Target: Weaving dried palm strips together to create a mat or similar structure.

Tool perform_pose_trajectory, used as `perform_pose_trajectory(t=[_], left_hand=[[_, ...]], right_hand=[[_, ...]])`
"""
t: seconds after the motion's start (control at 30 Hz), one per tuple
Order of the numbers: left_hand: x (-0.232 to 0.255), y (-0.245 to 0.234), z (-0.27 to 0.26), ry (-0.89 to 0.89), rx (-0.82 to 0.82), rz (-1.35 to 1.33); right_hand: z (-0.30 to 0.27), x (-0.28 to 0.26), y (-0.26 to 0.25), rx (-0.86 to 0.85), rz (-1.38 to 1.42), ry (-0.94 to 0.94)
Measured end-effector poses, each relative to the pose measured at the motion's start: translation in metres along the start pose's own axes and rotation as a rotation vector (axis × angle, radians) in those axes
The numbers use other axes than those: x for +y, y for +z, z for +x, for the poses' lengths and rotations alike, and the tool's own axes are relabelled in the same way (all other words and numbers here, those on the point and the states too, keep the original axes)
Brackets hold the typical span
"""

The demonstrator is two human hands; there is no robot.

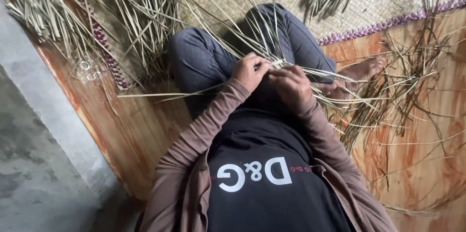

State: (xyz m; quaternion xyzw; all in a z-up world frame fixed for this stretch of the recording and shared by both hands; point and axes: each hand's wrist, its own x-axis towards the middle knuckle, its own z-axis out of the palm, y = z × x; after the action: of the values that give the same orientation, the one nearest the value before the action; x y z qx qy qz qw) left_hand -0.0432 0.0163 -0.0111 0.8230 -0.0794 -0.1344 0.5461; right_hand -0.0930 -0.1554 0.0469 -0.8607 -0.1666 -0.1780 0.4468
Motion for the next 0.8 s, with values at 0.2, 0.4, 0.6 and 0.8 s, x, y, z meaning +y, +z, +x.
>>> perform_pose_trajectory(t=[0.2,0.4,0.6,0.8], left_hand=[[-0.004,-0.007,0.004,-0.030,-0.132,-0.032],[-0.006,-0.006,0.003,-0.104,-0.126,-0.033],[-0.013,0.000,-0.002,-0.201,-0.104,-0.049],[-0.015,0.002,-0.004,-0.271,-0.116,-0.124]], right_hand=[[0.000,-0.006,-0.004,0.005,-0.096,-0.059],[-0.001,-0.014,-0.014,-0.077,-0.041,-0.040],[0.007,-0.041,-0.028,0.124,0.182,0.569],[-0.011,0.000,-0.009,-0.161,-0.136,0.730]])
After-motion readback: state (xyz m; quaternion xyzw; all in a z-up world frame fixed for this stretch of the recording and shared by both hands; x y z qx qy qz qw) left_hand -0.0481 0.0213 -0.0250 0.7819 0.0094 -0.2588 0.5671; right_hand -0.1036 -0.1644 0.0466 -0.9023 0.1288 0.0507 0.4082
